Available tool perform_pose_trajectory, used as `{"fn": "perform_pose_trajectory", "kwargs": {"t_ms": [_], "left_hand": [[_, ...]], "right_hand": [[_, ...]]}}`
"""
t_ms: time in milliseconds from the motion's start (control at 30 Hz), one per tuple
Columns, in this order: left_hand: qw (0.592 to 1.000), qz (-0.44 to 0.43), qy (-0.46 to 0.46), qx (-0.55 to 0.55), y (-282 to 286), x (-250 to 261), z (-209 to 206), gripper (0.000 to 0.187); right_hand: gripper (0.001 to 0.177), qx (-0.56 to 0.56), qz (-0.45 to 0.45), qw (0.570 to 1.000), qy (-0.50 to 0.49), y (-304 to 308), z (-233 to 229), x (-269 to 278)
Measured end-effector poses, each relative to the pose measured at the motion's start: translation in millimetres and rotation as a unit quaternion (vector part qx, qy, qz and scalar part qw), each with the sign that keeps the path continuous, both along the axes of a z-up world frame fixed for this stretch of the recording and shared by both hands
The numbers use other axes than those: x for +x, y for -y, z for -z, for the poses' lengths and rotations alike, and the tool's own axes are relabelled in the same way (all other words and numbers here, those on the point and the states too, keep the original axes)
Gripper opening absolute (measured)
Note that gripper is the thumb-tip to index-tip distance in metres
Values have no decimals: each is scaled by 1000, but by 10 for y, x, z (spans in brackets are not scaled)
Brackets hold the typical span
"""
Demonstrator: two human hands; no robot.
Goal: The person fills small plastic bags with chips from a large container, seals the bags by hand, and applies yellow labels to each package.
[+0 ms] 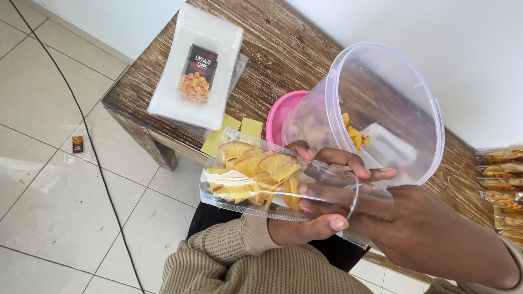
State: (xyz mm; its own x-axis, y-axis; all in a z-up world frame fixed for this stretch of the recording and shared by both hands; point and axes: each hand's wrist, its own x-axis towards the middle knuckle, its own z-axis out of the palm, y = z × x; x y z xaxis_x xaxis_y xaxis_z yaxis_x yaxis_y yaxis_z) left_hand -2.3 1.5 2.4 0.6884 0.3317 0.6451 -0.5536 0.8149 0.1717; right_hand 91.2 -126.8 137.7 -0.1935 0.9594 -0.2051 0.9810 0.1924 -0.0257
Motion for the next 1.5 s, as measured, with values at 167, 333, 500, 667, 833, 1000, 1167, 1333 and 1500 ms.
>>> {"fn": "perform_pose_trajectory", "kwargs": {"t_ms": [167, 333, 500, 667, 833, 1000, 1167, 1333, 1500], "left_hand": [[999, -10, -22, 33, -74, -42, -48, 47], [998, 10, 60, -7, -2, 103, 69, 63], [952, -98, 127, -261, 490, 483, 171, 89], [986, -120, 41, -105, 112, 402, 390, 77], [993, -105, 35, -33, -101, 322, 609, 77], [975, -104, -61, -188, 14, 130, 321, 73], [974, -115, -81, -177, -13, 113, 384, 77], [971, -120, -113, -174, 11, 104, 370, 77], [974, -107, -77, -185, 59, 176, 395, 75]], "right_hand": [[58, 13, -1, 1000, -21, -104, -54, -63], [51, 8, 5, 999, -36, -12, -113, -19], [70, -10, 66, 998, -11, 472, -397, 263], [41, 84, 159, 982, -62, 26, -510, 542], [42, -204, 302, 931, -25, -429, -8, 1000], [59, -376, 173, 908, 62, -575, 521, 1275], [27, -438, 232, 865, 85, -739, 400, 1087], [19, -406, 248, 878, 50, -647, 348, 1135], [17, -320, 267, 909, -11, -453, 281, 1215]]}}
